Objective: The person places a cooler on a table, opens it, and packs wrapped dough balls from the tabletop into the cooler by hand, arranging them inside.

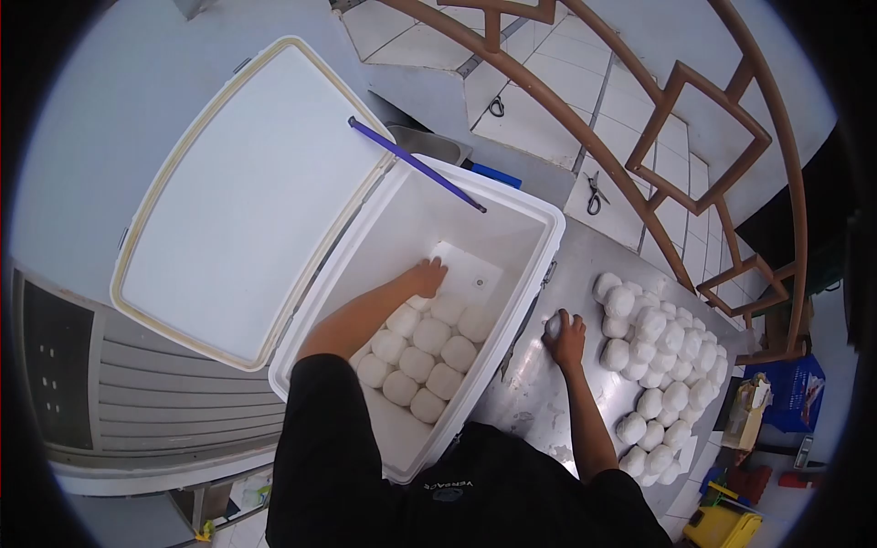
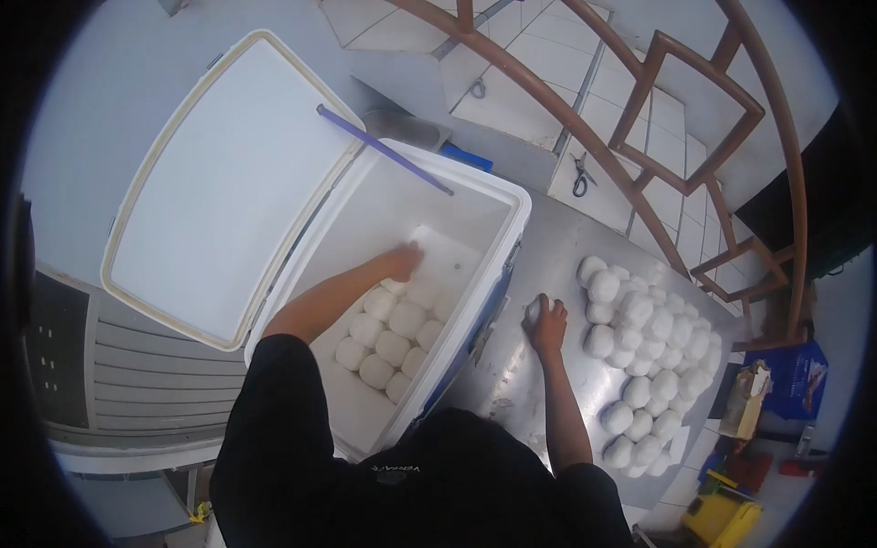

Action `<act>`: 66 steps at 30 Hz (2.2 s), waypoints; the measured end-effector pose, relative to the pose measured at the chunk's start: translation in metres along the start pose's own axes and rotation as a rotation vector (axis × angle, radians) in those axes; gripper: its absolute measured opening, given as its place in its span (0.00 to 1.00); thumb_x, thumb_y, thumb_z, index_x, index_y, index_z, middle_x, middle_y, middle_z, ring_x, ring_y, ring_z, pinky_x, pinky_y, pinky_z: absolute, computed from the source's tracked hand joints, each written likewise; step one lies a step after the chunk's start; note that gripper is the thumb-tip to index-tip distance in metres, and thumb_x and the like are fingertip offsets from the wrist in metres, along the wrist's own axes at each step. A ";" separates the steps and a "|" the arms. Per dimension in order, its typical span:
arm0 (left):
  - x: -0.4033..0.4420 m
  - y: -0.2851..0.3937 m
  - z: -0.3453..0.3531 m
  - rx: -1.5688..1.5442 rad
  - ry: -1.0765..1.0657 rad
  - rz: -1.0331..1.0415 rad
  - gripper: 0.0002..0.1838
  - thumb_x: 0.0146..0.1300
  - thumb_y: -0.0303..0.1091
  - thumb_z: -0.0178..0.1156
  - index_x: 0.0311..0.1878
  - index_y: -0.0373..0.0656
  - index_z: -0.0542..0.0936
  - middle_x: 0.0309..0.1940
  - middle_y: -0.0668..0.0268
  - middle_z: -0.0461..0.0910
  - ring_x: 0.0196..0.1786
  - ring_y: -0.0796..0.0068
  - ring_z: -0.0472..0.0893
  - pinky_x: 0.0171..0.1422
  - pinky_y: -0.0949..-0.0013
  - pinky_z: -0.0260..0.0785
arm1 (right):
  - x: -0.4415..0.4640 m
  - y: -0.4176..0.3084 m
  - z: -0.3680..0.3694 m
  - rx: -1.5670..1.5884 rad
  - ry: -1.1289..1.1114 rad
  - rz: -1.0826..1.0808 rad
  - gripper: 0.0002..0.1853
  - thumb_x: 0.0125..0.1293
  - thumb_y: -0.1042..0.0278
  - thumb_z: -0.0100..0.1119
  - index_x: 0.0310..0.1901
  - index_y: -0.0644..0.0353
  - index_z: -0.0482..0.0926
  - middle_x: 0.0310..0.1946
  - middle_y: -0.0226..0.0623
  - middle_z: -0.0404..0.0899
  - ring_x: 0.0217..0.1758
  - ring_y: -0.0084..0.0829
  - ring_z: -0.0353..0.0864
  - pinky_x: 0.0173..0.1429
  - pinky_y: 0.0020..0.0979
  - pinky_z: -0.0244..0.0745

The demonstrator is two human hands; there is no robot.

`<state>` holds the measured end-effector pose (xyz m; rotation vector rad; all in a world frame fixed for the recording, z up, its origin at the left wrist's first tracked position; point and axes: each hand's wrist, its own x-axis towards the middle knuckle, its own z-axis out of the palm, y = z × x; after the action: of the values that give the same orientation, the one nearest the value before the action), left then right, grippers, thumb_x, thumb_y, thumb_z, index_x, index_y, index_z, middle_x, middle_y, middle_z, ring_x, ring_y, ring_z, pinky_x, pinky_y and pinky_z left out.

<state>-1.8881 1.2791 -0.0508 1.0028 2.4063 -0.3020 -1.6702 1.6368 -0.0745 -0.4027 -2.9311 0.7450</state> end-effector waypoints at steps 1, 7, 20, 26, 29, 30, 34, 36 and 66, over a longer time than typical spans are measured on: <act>0.001 -0.007 0.015 -0.071 -0.019 -0.006 0.25 0.60 0.30 0.54 0.61 0.34 0.71 0.61 0.42 0.69 0.64 0.46 0.72 0.62 0.51 0.71 | -0.003 -0.003 -0.003 -0.001 -0.021 0.029 0.39 0.47 0.63 0.75 0.64 0.50 0.69 0.59 0.56 0.66 0.61 0.57 0.68 0.61 0.49 0.72; -0.040 -0.014 0.013 -0.434 -0.120 -0.067 0.30 0.67 0.29 0.44 0.73 0.32 0.61 0.74 0.40 0.55 0.76 0.46 0.58 0.80 0.56 0.48 | -0.012 0.010 -0.001 0.761 -0.142 0.277 0.36 0.52 0.66 0.73 0.63 0.58 0.68 0.58 0.47 0.71 0.56 0.40 0.77 0.56 0.40 0.75; -0.182 0.145 -0.249 -1.405 0.377 0.295 0.42 0.61 0.43 0.68 0.73 0.36 0.60 0.63 0.56 0.72 0.60 0.64 0.76 0.63 0.63 0.71 | 0.005 -0.227 -0.237 0.526 0.134 -0.619 0.43 0.53 0.70 0.73 0.71 0.55 0.62 0.72 0.43 0.62 0.72 0.43 0.65 0.68 0.39 0.67; -0.114 0.048 -0.166 -0.914 0.247 0.014 0.40 0.52 0.44 0.74 0.64 0.31 0.71 0.62 0.48 0.73 0.64 0.57 0.73 0.69 0.61 0.64 | 0.079 -0.017 -0.135 0.033 0.347 -0.041 0.38 0.57 0.66 0.69 0.68 0.60 0.63 0.64 0.60 0.67 0.68 0.59 0.65 0.68 0.47 0.68; -0.028 0.022 -0.095 -0.628 0.209 0.069 0.44 0.46 0.48 0.76 0.64 0.33 0.72 0.63 0.45 0.72 0.66 0.51 0.71 0.72 0.59 0.61 | 0.087 0.057 -0.088 -0.417 -0.119 0.218 0.46 0.53 0.58 0.72 0.73 0.47 0.59 0.71 0.60 0.57 0.72 0.65 0.59 0.68 0.55 0.66; -0.004 0.022 -0.086 -0.633 0.135 0.165 0.42 0.47 0.48 0.74 0.63 0.37 0.73 0.62 0.46 0.73 0.64 0.52 0.72 0.68 0.59 0.65 | 0.078 0.057 -0.088 -0.577 -0.076 0.129 0.43 0.52 0.58 0.72 0.70 0.44 0.62 0.69 0.55 0.60 0.69 0.63 0.64 0.66 0.55 0.68; 0.060 0.063 -0.069 -0.710 -0.306 0.061 0.34 0.48 0.40 0.69 0.61 0.41 0.75 0.60 0.51 0.74 0.62 0.59 0.74 0.59 0.59 0.72 | 0.078 0.072 -0.074 -0.576 -0.018 0.093 0.40 0.50 0.60 0.73 0.66 0.45 0.66 0.65 0.50 0.64 0.63 0.58 0.69 0.61 0.53 0.69; 0.078 0.075 -0.053 -0.983 -0.427 0.013 0.32 0.50 0.38 0.66 0.61 0.42 0.75 0.61 0.54 0.73 0.63 0.59 0.73 0.59 0.59 0.72 | 0.084 0.071 -0.079 -0.572 0.020 0.059 0.39 0.48 0.60 0.73 0.64 0.45 0.68 0.63 0.47 0.65 0.61 0.56 0.70 0.59 0.53 0.70; -0.119 0.038 -0.186 -1.395 0.066 0.040 0.37 0.56 0.36 0.68 0.68 0.35 0.67 0.59 0.56 0.75 0.56 0.66 0.79 0.52 0.64 0.81 | 0.053 -0.067 -0.207 0.273 0.307 -0.103 0.26 0.62 0.66 0.66 0.61 0.63 0.74 0.57 0.51 0.78 0.59 0.49 0.78 0.63 0.40 0.72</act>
<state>-1.8588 1.3067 0.1695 0.3492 1.8932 1.2599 -1.7057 1.6887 0.1404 -0.3070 -2.5021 0.9575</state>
